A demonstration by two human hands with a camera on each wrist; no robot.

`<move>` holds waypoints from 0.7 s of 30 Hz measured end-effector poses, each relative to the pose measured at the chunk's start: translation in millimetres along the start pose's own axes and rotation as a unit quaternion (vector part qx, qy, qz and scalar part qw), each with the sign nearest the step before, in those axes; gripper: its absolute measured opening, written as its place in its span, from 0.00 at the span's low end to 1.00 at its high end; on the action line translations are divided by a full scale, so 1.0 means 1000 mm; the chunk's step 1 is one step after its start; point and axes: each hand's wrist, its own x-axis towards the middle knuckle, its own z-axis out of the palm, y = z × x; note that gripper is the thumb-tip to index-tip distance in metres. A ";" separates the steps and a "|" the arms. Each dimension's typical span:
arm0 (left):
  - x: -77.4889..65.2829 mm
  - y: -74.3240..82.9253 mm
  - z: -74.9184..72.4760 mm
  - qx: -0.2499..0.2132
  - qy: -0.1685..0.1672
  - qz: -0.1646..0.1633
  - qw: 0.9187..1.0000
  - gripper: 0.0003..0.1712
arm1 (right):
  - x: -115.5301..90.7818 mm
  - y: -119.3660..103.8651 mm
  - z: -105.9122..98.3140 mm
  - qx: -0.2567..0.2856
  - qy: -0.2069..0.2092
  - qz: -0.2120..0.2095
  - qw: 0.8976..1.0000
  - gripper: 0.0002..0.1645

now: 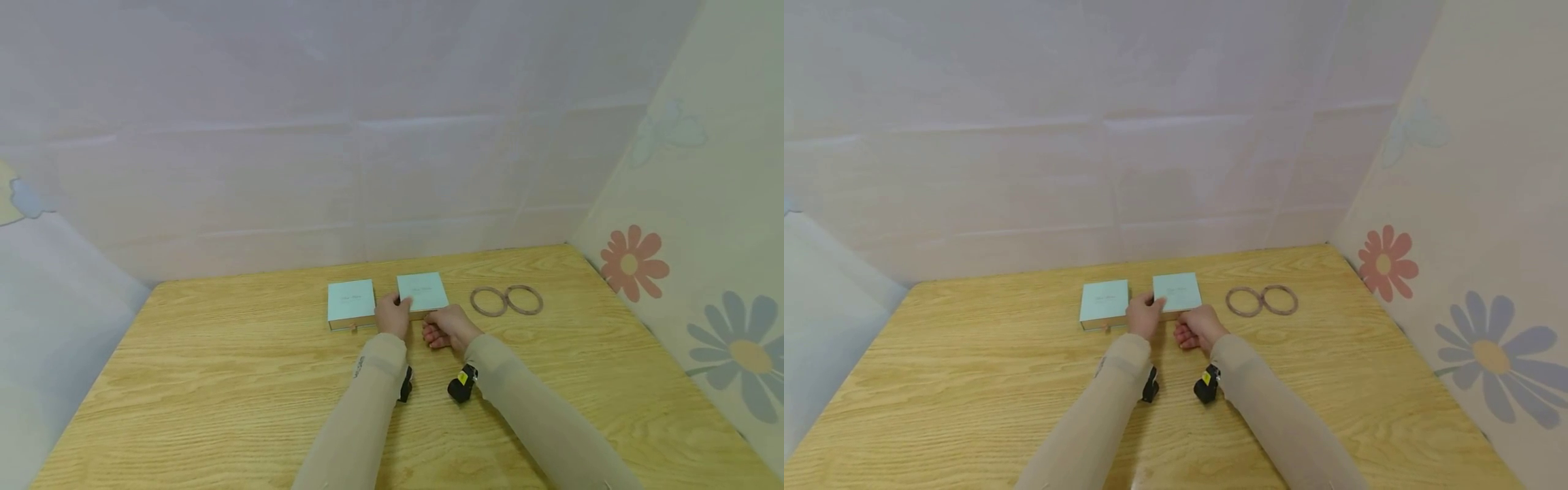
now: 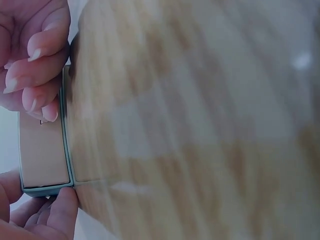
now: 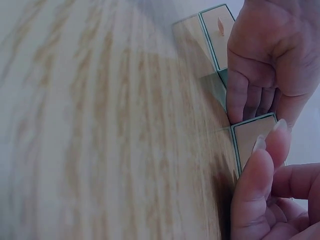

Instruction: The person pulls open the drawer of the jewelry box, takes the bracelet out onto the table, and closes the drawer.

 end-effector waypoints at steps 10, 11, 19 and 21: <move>-0.004 -0.003 -0.002 -0.017 -0.018 -0.012 1.000 0.25 | 0.000 0.003 0.002 -0.009 -0.002 -0.003 1.000 0.12; -0.003 -0.004 -0.001 -0.015 -0.019 -0.009 1.000 0.25 | 0.000 0.003 0.003 -0.008 -0.002 -0.004 1.000 0.12; 0.005 -0.002 -0.007 0.042 -0.037 -0.007 0.998 0.30 | 0.003 -0.002 0.005 -0.013 0.004 0.000 1.000 0.11; 0.004 0.005 -0.015 0.052 -0.057 -0.020 0.997 0.34 | 0.001 -0.003 0.003 -0.024 0.004 -0.005 1.000 0.12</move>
